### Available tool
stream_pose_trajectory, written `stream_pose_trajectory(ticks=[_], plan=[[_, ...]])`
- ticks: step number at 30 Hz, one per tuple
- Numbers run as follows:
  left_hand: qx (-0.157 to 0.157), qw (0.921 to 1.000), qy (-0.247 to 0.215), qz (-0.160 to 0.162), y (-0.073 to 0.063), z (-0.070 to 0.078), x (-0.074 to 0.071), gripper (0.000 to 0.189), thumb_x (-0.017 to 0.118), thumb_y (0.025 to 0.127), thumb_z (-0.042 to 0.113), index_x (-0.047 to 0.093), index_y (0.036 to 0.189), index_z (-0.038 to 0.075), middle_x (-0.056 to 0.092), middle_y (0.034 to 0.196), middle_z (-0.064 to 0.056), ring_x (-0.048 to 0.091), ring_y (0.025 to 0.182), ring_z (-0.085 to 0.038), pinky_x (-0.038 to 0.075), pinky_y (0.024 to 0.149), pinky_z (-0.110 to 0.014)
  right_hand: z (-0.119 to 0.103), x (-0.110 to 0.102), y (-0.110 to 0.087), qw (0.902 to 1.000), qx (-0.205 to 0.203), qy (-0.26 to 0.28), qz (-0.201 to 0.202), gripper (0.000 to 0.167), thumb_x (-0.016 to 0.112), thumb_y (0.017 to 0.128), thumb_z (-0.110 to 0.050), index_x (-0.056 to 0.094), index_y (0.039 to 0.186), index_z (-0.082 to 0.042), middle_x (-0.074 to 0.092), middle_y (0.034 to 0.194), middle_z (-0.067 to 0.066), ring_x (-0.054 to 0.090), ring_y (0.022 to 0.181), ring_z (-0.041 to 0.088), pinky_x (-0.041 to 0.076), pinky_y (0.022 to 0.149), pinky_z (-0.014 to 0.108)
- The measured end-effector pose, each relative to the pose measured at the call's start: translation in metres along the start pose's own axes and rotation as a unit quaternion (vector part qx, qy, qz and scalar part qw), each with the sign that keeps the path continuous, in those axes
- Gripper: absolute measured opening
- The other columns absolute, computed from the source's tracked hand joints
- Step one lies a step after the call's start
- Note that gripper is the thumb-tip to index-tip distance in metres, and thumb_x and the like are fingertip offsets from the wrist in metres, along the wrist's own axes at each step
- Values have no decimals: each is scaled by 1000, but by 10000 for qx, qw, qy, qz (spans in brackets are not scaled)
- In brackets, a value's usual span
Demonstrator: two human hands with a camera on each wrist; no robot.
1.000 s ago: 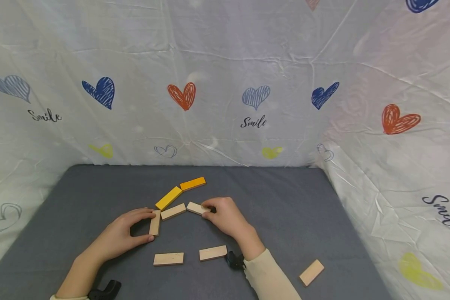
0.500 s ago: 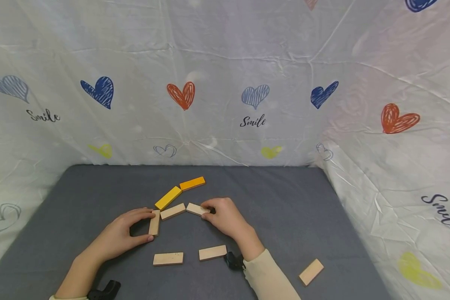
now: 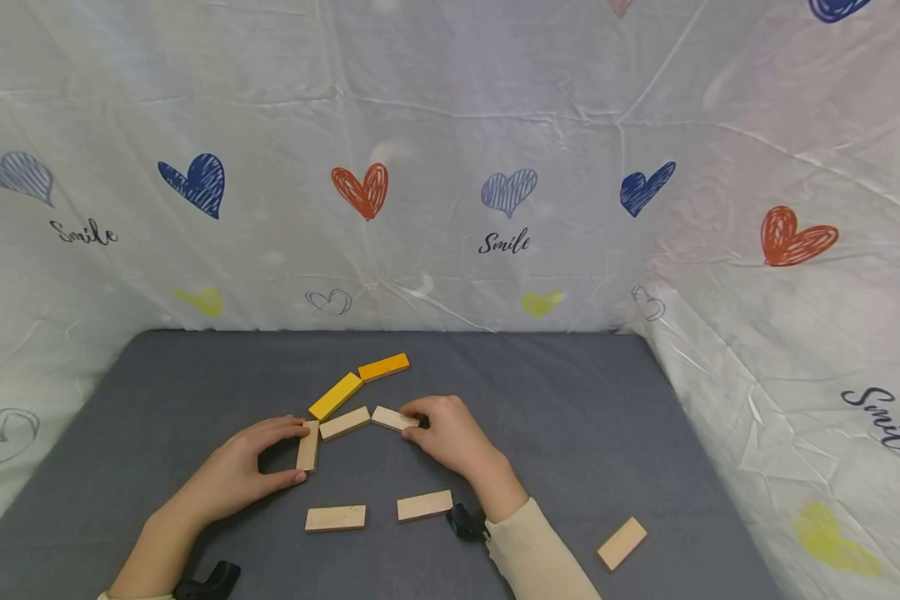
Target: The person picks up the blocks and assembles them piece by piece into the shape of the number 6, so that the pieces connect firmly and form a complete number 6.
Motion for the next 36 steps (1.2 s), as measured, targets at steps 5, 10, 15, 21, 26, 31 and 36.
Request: stream_pose_trajectory(ticks=[5, 10, 15, 21, 26, 31, 36], plan=[[36, 10000, -10, 18, 0, -1, 0, 66, 94, 87, 47, 72, 145, 24, 63, 154, -8, 55, 146, -40, 48, 112, -71, -1, -1, -1, 9999, -13, 73, -101, 35, 86, 98, -18, 80, 133, -13, 79, 123, 1, 72, 104, 13, 63, 89, 36], [70, 10000, -18, 15, 0, -1, 1, 66, 94, 87, 48, 72, 145, 24, 62, 155, -9, 55, 146, -40, 49, 112, -71, 3, -3, -2, 9997, 46, 172, -165, 41, 85, 99, -23, 77, 137, -10, 77, 127, 2, 72, 112, 17, 63, 95, 41], [63, 10000, -26, 19, 0, 0, 0, 65, 94, 87, 47, 73, 144, 23, 62, 155, -10, 54, 146, -42, 48, 111, -72, 8, -9, -8, 9992, 145, 361, -109, 48, 84, 100, -28, 73, 142, -8, 74, 136, 5, 71, 122, 22, 61, 102, 45], [90, 10000, -15, 8, 1, 1, -1, 66, 93, 88, 48, 72, 144, 22, 63, 154, -11, 55, 146, -42, 48, 111, -73, 10, -19, -15, 9991, 154, 394, -18, 52, 84, 100, -30, 71, 145, -7, 72, 141, 6, 69, 129, 26, 58, 108, 48], [95, 10000, 19, 0, 2, 1, -1, 65, 92, 88, 50, 73, 144, 23, 63, 154, -11, 55, 145, -43, 48, 110, -73, 14, -24, -20, 9996, 117, 258, 24, 55, 82, 102, -36, 69, 147, -6, 69, 146, 8, 65, 136, 29, 55, 112, 51], [113, 9999, 5, -18, 2, 2, 0, 66, 92, 88, 52, 73, 144, 23, 63, 154, -12, 56, 145, -43, 48, 110, -73, 17, -30, -29, 9999, 67, 103, -60, 60, 80, 103, -39, 66, 150, -5, 66, 151, 10, 61, 141, 32, 52, 116, 54], [134, 9999, 14, 34, 2, 2, 0, 65, 93, 88, 50, 73, 143, 23, 64, 153, -11, 56, 144, -42, 49, 110, -73, 22, -38, -39, 9999, 113, -38, -25, 64, 79, 103, -44, 64, 152, -6, 64, 153, 10, 59, 143, 32, 51, 118, 55]])
Point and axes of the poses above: each hand's wrist, its own y-axis towards the middle knuckle, its own x-axis out of the palm, z = x × y, the point moved 8 cm from there along y, towards the middle knuckle
